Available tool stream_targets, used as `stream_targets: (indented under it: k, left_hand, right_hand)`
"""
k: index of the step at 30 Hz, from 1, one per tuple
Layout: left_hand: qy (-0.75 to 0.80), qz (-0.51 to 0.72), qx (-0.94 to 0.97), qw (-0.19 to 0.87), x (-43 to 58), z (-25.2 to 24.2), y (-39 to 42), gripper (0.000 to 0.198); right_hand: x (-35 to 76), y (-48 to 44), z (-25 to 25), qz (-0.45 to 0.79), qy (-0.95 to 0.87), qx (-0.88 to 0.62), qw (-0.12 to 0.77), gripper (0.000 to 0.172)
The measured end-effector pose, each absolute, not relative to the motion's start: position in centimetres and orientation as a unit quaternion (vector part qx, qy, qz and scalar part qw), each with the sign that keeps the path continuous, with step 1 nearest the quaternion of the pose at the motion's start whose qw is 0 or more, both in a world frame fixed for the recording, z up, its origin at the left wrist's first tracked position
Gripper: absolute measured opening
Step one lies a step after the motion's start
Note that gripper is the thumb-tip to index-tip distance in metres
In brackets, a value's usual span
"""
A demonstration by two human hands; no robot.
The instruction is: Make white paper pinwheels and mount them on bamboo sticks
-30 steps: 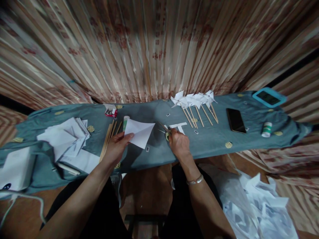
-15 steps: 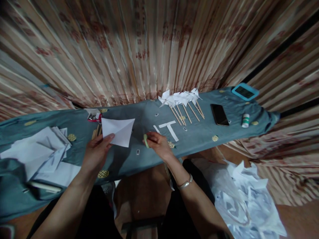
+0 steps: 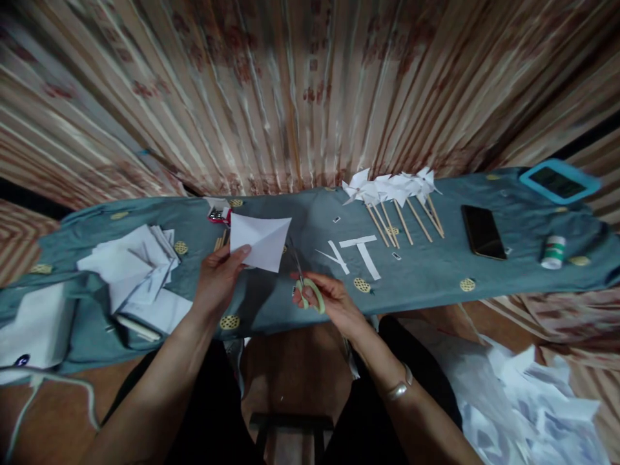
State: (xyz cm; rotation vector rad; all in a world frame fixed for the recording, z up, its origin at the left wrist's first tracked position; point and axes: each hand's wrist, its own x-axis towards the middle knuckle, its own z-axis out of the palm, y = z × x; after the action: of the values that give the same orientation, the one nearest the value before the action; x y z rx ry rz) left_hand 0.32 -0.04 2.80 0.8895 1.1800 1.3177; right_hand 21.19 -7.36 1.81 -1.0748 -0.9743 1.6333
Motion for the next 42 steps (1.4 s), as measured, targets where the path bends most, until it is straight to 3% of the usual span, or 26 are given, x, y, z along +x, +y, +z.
stream_targets:
  k: [12, 42]
  left_hand:
    - [0.523, 0.573, 0.395, 0.491, 0.0, 2.8, 0.7, 0.024]
    - [0.537, 0.554, 0.422, 0.476, 0.3, 2.6, 0.3, 0.014]
  right_hand:
    - [21.3, -9.0, 1.2, 0.688, -0.443, -0.420, 0.393, 0.047]
    - [20.8, -8.8, 1.1, 0.669, -0.444, -0.456, 0.385, 0.042]
